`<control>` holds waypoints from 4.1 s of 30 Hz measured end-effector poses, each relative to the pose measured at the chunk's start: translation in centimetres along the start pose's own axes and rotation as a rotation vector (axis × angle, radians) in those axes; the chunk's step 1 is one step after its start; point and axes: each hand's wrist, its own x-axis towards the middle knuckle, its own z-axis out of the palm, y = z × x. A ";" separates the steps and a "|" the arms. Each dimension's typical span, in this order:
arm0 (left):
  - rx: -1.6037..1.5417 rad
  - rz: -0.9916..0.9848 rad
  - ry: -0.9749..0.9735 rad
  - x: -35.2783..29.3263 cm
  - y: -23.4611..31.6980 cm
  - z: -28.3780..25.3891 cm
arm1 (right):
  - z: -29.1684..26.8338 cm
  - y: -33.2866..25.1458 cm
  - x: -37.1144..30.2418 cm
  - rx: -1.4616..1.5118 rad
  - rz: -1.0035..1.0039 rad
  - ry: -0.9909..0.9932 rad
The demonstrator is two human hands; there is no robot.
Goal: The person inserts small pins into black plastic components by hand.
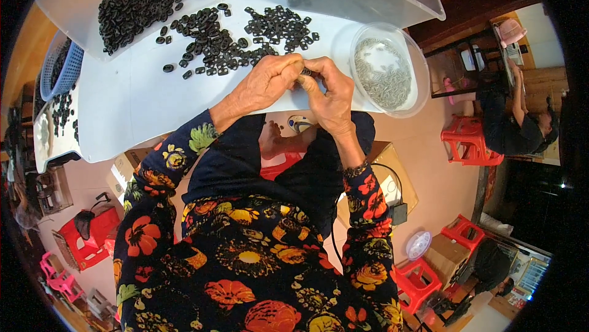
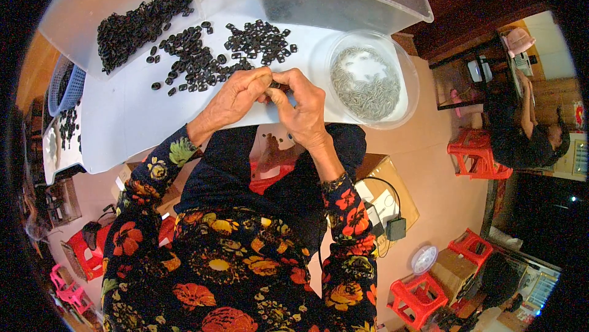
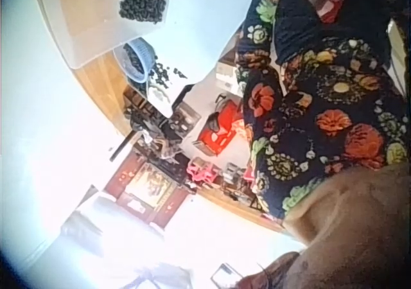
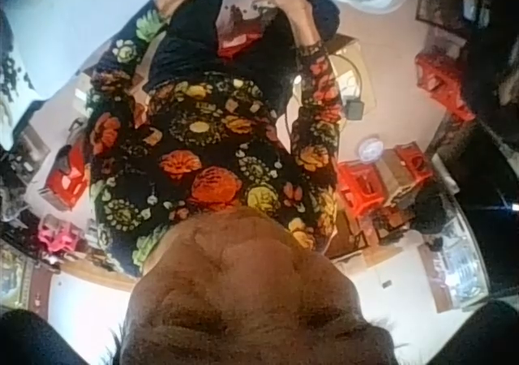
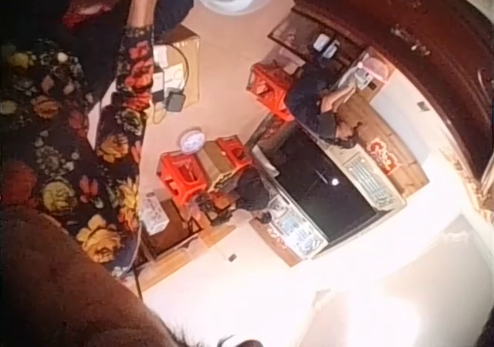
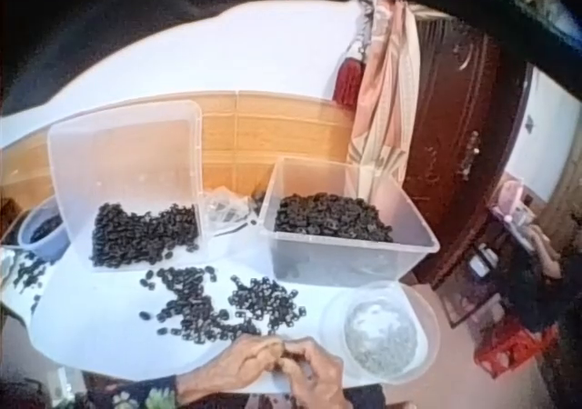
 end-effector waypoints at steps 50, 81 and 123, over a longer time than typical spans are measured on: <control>-0.037 0.049 0.044 -2.0 0.4 1.5 | -4.6 -4.5 14.8 0.245 -0.063 0.305; -0.064 -0.069 0.053 -2.5 1.4 1.4 | 1.1 0.3 10.4 -0.350 0.207 -0.354; -0.401 -0.146 0.370 -0.3 0.5 2.1 | -1.0 -1.4 2.5 0.077 0.234 0.014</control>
